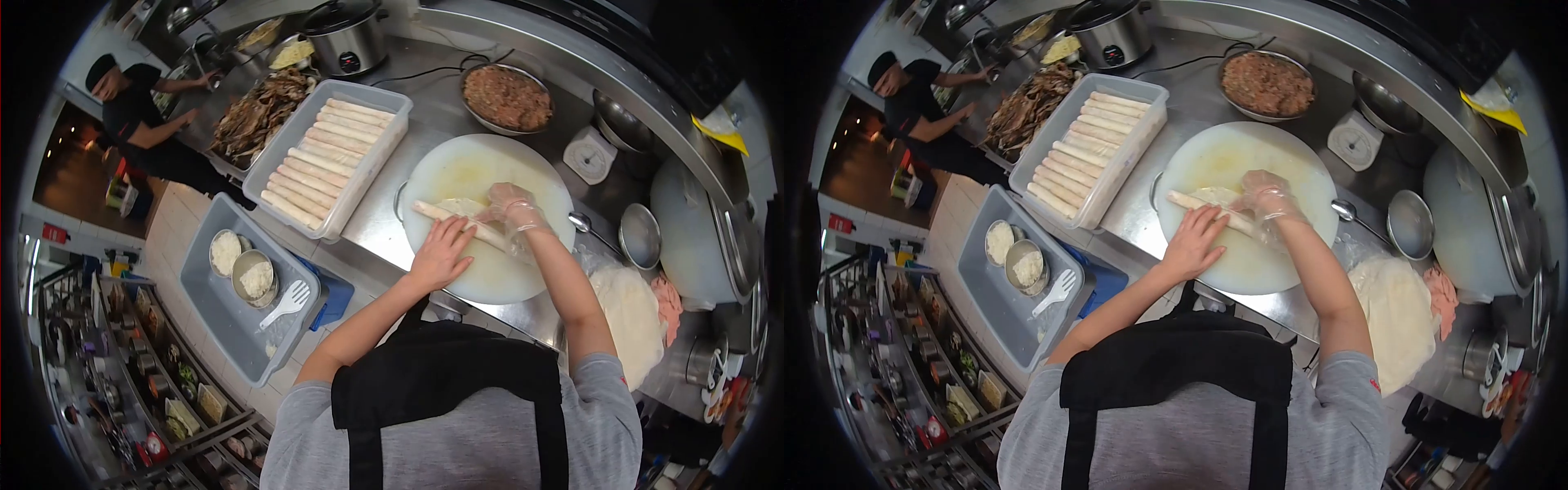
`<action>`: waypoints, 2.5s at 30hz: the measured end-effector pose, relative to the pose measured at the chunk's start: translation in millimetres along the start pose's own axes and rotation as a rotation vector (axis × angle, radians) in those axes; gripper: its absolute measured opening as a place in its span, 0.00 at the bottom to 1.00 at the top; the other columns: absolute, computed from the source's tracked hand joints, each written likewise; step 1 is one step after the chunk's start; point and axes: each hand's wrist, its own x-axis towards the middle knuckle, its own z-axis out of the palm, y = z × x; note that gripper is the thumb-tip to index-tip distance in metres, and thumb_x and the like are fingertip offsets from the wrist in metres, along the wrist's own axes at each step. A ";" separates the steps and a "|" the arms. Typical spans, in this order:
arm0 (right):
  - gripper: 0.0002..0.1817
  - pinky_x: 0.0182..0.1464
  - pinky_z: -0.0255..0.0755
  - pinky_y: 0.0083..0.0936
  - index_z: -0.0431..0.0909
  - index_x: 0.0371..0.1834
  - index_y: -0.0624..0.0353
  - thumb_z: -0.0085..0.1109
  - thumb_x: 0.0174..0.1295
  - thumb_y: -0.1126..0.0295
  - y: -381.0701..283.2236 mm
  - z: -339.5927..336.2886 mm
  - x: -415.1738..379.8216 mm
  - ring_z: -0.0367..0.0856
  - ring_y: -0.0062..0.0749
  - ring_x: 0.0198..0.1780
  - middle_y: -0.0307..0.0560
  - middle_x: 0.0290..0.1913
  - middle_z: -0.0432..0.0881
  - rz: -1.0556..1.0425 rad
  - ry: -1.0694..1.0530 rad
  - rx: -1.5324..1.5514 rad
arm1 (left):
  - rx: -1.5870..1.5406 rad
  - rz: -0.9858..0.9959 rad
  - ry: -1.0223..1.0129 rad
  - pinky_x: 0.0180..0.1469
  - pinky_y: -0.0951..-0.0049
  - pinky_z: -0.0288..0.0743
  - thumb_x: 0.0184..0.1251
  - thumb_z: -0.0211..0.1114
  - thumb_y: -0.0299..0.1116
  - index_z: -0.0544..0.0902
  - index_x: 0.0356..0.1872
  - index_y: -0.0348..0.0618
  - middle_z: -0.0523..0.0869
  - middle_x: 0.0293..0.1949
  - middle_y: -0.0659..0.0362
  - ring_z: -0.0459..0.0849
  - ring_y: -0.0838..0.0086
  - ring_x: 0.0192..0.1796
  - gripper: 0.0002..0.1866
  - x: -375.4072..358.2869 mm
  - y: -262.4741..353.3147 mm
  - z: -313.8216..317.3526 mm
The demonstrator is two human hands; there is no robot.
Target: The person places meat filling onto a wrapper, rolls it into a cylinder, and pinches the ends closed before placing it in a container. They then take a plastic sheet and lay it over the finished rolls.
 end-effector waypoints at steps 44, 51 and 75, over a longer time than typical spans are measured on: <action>0.07 0.44 0.73 0.40 0.75 0.30 0.57 0.59 0.48 0.69 -2.1 48.9 -79.3 0.78 0.48 0.40 0.51 0.34 0.78 -0.419 0.683 0.119 | -0.248 0.254 -0.179 0.49 0.64 0.71 0.54 0.60 0.25 0.82 0.47 0.48 0.81 0.43 0.61 0.77 0.64 0.47 0.17 71.9 -66.4 -8.2; 0.03 0.43 0.73 0.36 0.74 0.28 0.58 0.56 0.50 0.73 14.0 61.7 -47.7 0.76 0.46 0.40 0.49 0.34 0.76 -0.291 0.720 0.217 | -0.155 0.402 -0.002 0.51 0.64 0.71 0.55 0.60 0.25 0.81 0.47 0.40 0.80 0.44 0.55 0.76 0.62 0.49 0.16 68.9 -53.8 -9.9; 0.17 0.49 0.71 0.23 0.78 0.49 0.65 0.61 0.56 0.73 75.8 56.7 -93.1 0.77 0.26 0.43 0.45 0.40 0.80 -0.150 0.845 1.041 | 0.008 0.331 -0.249 0.72 0.50 0.44 0.61 0.59 0.50 0.52 0.70 0.34 0.56 0.70 0.43 0.52 0.53 0.73 0.43 49.3 -18.9 12.9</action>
